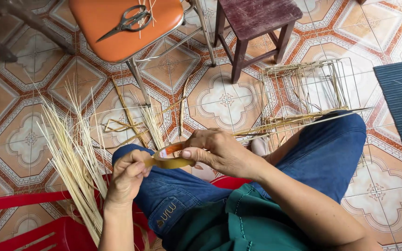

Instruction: The person sits on a red plastic chair and weaves thin bamboo strips through a wire frame. They repeatedly pull a strip through the frame, cut it with scissors, and continue weaving additional strips.

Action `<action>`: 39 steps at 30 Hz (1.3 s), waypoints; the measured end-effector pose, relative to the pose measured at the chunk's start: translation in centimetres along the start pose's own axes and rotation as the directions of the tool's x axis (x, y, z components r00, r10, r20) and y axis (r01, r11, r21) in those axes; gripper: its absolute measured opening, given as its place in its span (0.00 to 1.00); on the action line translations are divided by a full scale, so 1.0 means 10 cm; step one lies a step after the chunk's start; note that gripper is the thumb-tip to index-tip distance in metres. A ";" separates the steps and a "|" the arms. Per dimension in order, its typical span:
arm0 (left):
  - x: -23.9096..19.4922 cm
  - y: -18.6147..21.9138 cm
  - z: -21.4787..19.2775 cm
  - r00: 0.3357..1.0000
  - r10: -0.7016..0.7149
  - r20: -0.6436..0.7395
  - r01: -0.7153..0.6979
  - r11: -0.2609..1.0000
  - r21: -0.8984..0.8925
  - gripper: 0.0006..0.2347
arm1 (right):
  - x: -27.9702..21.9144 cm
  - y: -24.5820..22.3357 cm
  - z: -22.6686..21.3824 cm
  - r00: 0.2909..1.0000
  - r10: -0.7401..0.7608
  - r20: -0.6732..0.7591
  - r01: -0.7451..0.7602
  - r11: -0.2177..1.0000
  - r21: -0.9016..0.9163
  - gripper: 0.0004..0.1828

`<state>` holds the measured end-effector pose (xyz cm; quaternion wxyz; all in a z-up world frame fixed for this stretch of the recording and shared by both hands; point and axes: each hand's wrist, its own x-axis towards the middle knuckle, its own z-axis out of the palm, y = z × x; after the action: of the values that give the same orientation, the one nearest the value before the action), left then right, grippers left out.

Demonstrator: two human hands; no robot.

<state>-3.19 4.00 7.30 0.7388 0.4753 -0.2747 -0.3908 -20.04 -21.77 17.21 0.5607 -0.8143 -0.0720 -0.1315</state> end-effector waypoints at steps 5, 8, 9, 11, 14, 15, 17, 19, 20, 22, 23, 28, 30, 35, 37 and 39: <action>0.15 -0.16 -0.04 0.997 0.043 -0.061 -0.046 0.998 -0.048 0.09 | 0.04 0.21 -0.11 0.997 0.004 0.073 0.002 0.997 -0.075 0.21; 0.34 -0.17 -0.01 0.991 0.040 -0.131 -0.049 0.997 -0.066 0.07 | 0.12 0.49 -0.10 0.995 -0.088 0.042 0.092 0.992 -0.081 0.21; 0.44 -0.15 0.03 0.988 0.012 -0.153 -0.023 0.997 -0.073 0.06 | 0.15 0.59 -0.11 0.984 -0.180 -0.009 0.179 0.981 -0.079 0.22; 0.65 -0.27 0.00 0.983 0.007 -0.181 -0.023 0.996 -0.087 0.05 | 0.19 0.71 -0.14 0.995 0.089 -0.035 -0.093 0.987 -0.133 0.22; 0.91 -0.54 -0.12 0.984 0.003 -0.181 -0.025 0.993 -0.119 0.05 | 0.21 0.99 -0.17 0.949 0.302 -0.094 -0.314 0.934 -0.167 0.23; 1.00 -0.65 -0.17 0.988 0.008 -0.157 -0.030 0.990 -0.137 0.06 | 0.21 1.10 -0.19 0.960 0.253 -0.121 -0.270 0.951 -0.151 0.25; 1.04 -0.75 -0.22 0.989 0.004 -0.151 -0.021 0.993 -0.114 0.06 | 0.21 1.28 -0.15 0.947 0.298 -0.124 -0.311 0.944 -0.108 0.26; 1.04 -0.88 -0.35 0.989 -0.003 -0.149 -0.011 0.995 -0.096 0.05 | 0.22 1.50 -0.10 0.930 0.346 -0.120 -0.356 0.932 -0.067 0.27; 1.02 -0.97 -0.45 0.991 -0.045 -0.124 0.034 0.995 -0.089 0.06 | 0.23 1.62 -0.05 0.926 0.365 -0.095 -0.366 0.931 0.012 0.28; 0.97 -1.12 -0.67 0.990 -0.086 -0.114 0.077 0.993 -0.086 0.06 | 0.30 1.76 0.04 0.922 0.384 -0.052 -0.379 0.921 0.090 0.29; 0.91 -1.17 -0.79 0.986 -0.127 -0.104 0.126 0.992 -0.022 0.05 | 0.35 1.78 0.12 0.905 0.423 -0.039 -0.424 0.906 -0.020 0.29; 0.77 -1.18 -1.19 0.916 -0.372 -0.152 0.383 0.922 0.051 0.05 | 0.59 2.04 0.41 0.867 0.495 0.055 -0.473 0.853 -0.219 0.31; 0.76 -1.26 -1.34 0.857 -0.501 -0.122 0.512 0.855 0.087 0.07 | 0.65 2.17 0.51 0.818 0.573 0.048 -0.533 0.787 -0.309 0.31; 0.83 -1.26 -1.51 0.821 -0.550 -0.151 0.570 0.788 0.232 0.08 | 0.64 2.32 0.62 0.811 0.582 0.057 -0.538 0.780 -0.321 0.34; 0.85 -1.25 -1.51 0.803 -0.572 -0.164 0.595 0.770 0.229 0.09 | 0.64 2.33 0.63 0.812 0.580 0.057 -0.528 0.774 -0.348 0.34; 0.87 -1.28 -1.55 0.797 -0.585 -0.148 0.604 0.768 0.213 0.10 | 0.63 2.35 0.60 0.834 0.550 0.031 -0.545 0.832 -0.099 0.34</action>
<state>9.58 1.12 -10.31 0.5209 0.6404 -0.1299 -0.5492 -6.98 -24.87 -3.93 0.5367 -0.8278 0.1535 0.0554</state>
